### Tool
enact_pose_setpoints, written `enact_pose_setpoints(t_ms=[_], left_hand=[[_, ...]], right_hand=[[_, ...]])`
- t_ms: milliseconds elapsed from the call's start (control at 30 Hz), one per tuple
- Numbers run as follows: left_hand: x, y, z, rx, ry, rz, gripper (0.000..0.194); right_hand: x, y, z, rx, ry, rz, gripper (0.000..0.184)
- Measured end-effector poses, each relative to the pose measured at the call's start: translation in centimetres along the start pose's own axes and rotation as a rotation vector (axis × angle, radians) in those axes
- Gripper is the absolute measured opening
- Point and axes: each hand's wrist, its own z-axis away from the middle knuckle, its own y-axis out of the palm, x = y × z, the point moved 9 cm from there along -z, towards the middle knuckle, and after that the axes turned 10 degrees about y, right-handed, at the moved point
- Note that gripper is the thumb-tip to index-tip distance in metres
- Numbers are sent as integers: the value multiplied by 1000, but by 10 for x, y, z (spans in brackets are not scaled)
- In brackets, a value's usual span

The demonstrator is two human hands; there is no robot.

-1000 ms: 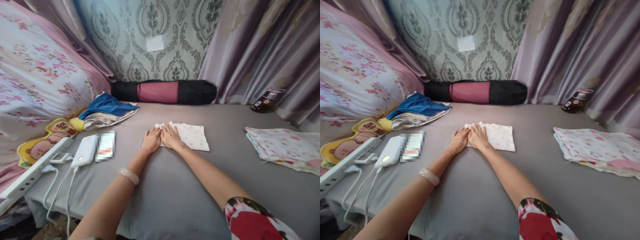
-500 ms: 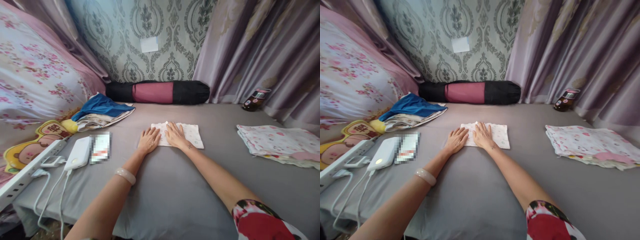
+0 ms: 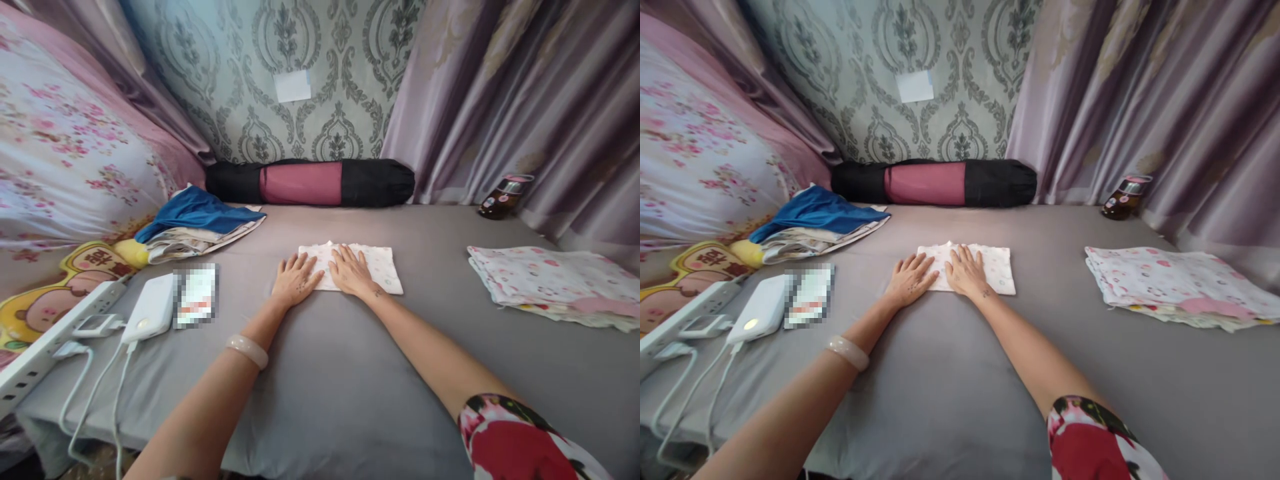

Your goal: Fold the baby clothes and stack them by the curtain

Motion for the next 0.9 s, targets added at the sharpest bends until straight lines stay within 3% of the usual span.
enact_pose_setpoints(t_ms=[333,900], left_hand=[[0,3,-1,9,3,-13,56],[-1,2,1,95,-11,-90,59]], right_hand=[[-34,-21,12,-30,24,50,56],[-49,-10,13,22,52,27,56]])
